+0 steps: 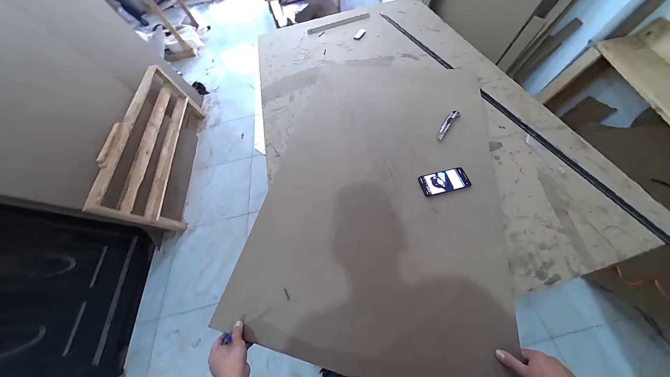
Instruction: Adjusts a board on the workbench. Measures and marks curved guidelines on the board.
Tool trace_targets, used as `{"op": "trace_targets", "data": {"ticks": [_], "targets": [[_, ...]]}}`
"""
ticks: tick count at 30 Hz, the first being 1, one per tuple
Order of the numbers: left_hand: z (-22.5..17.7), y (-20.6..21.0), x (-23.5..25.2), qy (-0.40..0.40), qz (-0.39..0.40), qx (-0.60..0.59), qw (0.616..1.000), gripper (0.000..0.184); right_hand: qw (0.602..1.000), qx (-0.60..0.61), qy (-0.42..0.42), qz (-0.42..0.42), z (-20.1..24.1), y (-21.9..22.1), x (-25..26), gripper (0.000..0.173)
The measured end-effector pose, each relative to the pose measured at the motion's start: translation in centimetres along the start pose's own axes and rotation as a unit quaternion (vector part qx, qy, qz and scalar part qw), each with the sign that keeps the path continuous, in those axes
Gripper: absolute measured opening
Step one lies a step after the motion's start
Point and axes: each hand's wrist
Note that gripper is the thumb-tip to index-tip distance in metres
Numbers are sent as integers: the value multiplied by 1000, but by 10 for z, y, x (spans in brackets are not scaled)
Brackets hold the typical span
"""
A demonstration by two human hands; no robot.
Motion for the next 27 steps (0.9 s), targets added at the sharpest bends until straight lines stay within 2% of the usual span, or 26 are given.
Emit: {"op": "trace_targets", "data": {"ticks": [4,7,11,18,25,27], "targets": [[-63,4,112,69,47,109,991,51,998,60,16,-5,88,65,-22,97],[-105,5,171,70,115,92,987,49,992,112,42,-29,155,113,-36,92],[-152,12,203,70,203,45,976,44,984,170,45,15,250,150,-52,92],[-177,26,243,86,256,61,961,43,977,194,21,86,401,183,-76,91],[-229,20,325,141,283,177,932,45,973,198,38,115,502,196,-88,84],[-254,6,338,214,274,241,906,52,977,167,28,131,537,189,-98,79]]}}
Point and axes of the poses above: each hand's wrist, its own x-axis towards the middle knuckle, its own y-axis out of the palm, z = x × y, and after that the axes turned 7 degrees about z, right-handed
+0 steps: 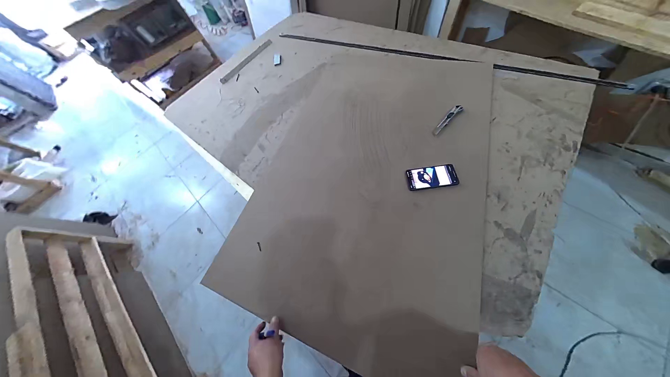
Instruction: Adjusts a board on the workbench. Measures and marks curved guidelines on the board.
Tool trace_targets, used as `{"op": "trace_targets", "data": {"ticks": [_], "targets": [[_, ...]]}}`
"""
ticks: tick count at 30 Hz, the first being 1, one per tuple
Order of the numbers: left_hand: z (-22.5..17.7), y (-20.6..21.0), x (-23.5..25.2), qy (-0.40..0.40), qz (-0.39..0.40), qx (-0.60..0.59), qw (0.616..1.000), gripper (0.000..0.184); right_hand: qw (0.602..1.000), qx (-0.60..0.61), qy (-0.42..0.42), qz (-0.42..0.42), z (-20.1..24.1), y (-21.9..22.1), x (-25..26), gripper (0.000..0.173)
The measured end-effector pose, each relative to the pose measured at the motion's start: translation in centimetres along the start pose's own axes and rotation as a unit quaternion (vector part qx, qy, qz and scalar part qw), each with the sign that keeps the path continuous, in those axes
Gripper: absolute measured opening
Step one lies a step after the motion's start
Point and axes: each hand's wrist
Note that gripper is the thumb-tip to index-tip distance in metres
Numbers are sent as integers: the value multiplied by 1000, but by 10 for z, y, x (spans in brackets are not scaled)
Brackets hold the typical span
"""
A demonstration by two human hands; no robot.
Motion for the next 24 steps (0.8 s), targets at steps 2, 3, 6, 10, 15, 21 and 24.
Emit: {"op": "trace_targets", "data": {"ticks": [2,3,6,10,15,21,24], "targets": [[-17,-28,-16,115,5,64,991,57,998,8,-58,-18,36,10,-11,79],[-26,-38,-28,191,42,75,978,54,992,42,-112,-41,58,13,-18,77],[-64,-39,-68,373,279,36,884,40,936,194,-266,-125,140,22,-41,69],[-115,-10,-97,450,473,9,757,30,839,314,-394,-206,228,5,-59,81],[-151,17,-57,448,493,-19,746,28,819,315,-396,-270,261,-47,-44,102],[-193,28,16,434,519,16,736,31,831,271,-397,-281,303,-121,-8,109],[-212,46,51,452,529,-10,718,31,830,258,-402,-289,317,-157,10,109]]}}
Point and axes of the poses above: each hand's wrist, its own x-axis towards the middle knuckle, its own y-axis out of the palm, z = x × y, and after that the axes turned 7 degrees about z, right-handed
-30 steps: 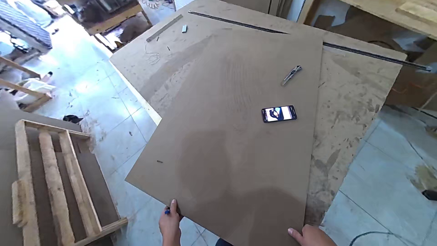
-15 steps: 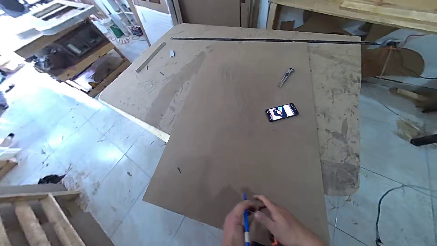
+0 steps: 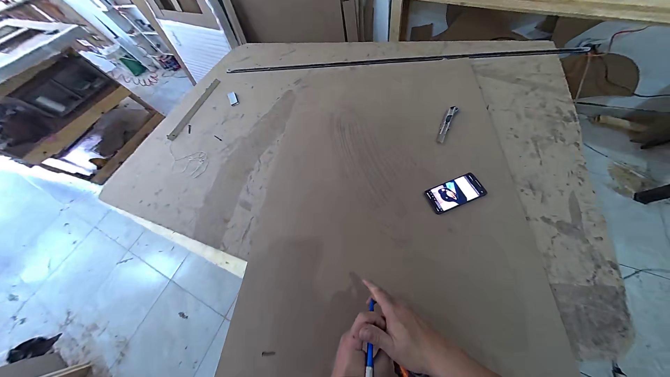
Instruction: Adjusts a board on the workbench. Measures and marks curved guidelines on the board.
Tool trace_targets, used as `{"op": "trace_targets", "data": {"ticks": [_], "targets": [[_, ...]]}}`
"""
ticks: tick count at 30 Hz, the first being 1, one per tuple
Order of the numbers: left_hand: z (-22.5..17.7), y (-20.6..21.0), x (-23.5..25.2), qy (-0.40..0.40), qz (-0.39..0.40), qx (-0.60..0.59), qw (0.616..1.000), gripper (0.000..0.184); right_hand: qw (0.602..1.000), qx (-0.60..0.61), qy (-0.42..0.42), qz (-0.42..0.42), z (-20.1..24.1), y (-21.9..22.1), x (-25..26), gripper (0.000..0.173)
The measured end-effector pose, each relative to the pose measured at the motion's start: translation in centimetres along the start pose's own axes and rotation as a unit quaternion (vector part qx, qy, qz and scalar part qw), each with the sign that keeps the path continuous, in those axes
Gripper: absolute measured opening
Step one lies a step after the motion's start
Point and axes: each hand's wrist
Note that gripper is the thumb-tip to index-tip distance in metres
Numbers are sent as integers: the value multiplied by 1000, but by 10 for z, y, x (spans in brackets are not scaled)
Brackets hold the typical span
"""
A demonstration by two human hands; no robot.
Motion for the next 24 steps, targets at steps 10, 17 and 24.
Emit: {"op": "trace_targets", "data": {"ticks": [10,17,24], "targets": [[93,-146,180,75,31,-37,996,33,991,-123,39,-35,-32,-108,144,76],[125,-255,400,79,-71,205,973,31,919,-378,-15,-116,-41,-260,328,25],[119,-285,495,49,-101,261,959,31,872,-460,47,-163,-4,-325,434,18]]}}
Point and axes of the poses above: each hand's wrist, its own x-axis towards the middle knuckle, its own y-axis out of the palm, z = x × y, and after that the axes turned 7 degrees about z, right-handed
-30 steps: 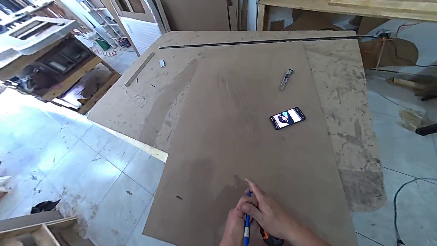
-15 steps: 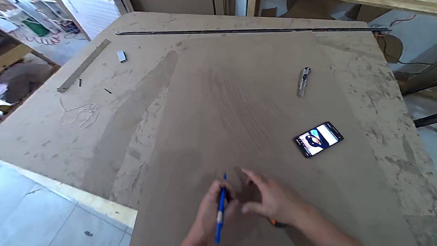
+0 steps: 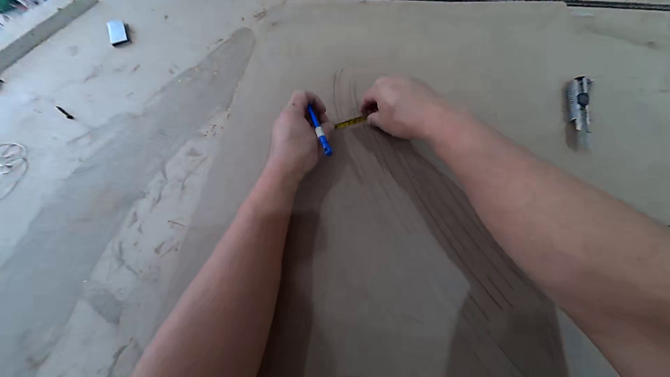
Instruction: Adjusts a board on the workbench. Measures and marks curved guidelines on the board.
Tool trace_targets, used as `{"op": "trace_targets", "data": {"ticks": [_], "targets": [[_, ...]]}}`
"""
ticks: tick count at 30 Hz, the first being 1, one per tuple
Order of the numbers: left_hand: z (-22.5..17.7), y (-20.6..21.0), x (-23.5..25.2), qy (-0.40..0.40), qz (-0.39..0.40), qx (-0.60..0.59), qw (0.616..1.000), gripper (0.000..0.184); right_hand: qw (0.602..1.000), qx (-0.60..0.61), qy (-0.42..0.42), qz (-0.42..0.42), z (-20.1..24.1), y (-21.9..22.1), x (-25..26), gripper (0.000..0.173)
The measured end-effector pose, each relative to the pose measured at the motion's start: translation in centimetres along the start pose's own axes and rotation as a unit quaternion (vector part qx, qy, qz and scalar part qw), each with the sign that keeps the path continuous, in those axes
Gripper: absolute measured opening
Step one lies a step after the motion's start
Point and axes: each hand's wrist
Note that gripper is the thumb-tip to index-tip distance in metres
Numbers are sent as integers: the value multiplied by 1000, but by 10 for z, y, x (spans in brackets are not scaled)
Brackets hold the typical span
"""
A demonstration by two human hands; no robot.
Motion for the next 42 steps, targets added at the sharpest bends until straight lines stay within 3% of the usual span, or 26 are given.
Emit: {"op": "trace_targets", "data": {"ticks": [4,14,23,26,29,32,35,42], "targets": [[-6,4,-1,-8,-9,30,999,29,998,44,-17,-30,8,8,10,13],[-1,3,-1,22,-20,12,999,30,996,78,-39,-17,18,3,7,10],[4,1,-3,26,-26,-76,996,18,995,95,4,-5,20,2,7,10],[14,0,-2,63,-47,-168,983,27,995,98,8,-7,20,2,7,10],[7,-3,-4,-12,-83,-200,976,36,996,94,5,-8,21,2,8,10],[3,-5,-5,-54,-72,-184,979,20,995,96,9,-4,21,2,8,10],[0,-3,-4,-65,-73,-194,976,8,995,99,13,-4,21,2,7,11],[-2,-1,0,-70,-62,-151,984,7,995,94,13,-10,22,3,8,12]]}}
Point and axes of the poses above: each hand's wrist, its own x-axis towards the middle knuckle, its own y-axis out of the palm, z = x × y, and after that the axes turned 7 degrees about z, right-handed
